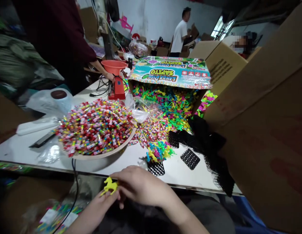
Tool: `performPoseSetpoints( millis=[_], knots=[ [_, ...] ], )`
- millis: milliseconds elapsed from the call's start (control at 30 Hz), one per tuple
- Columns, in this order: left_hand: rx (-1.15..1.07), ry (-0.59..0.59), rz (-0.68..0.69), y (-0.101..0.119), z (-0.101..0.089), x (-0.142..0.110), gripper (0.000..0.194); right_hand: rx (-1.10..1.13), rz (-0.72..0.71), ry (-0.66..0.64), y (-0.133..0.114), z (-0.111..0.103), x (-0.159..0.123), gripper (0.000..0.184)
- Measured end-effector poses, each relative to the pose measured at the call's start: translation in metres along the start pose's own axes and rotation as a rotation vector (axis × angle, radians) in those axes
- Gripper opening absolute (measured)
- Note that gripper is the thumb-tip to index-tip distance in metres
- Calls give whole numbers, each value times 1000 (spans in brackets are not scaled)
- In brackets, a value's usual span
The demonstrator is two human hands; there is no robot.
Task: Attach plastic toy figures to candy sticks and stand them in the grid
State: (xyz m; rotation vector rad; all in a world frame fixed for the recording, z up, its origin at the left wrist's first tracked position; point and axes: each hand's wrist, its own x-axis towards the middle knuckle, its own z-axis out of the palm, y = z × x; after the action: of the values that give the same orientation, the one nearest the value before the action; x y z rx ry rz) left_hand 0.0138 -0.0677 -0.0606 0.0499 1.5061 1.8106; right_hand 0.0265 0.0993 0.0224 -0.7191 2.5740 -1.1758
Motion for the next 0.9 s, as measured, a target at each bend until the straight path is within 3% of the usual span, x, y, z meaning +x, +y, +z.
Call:
performPoseSetpoints(
  millis=[133,267,367,433,500,567,600,700,767,900],
  knots=[
    [81,229,20,-12,-13,-8,21,38,-88,-191,9,5,27,33],
    [124,410,102,-24,-20,-7,15,-126,1,-150,-4,15,36,25],
    [160,348,158,-18,-20,1,14,-213,18,-64,-8,1,38,27],
    [179,236,223,-7,-17,7,15,-271,47,104,1,-23,45,34],
    [106,203,275,5,-16,13,17,-356,163,329,24,-54,58,36],
    [-51,240,311,16,-15,17,22,-424,296,461,54,-80,75,30],
    [-135,271,336,21,-15,18,25,-485,355,479,70,-89,84,29],
    [-313,318,402,32,-15,16,29,-604,446,320,105,-100,105,26],
    [-382,319,420,37,-14,11,29,-633,457,275,116,-98,113,25],
    [-470,324,454,45,-11,1,29,-649,462,317,122,-92,116,21]
  ],
)
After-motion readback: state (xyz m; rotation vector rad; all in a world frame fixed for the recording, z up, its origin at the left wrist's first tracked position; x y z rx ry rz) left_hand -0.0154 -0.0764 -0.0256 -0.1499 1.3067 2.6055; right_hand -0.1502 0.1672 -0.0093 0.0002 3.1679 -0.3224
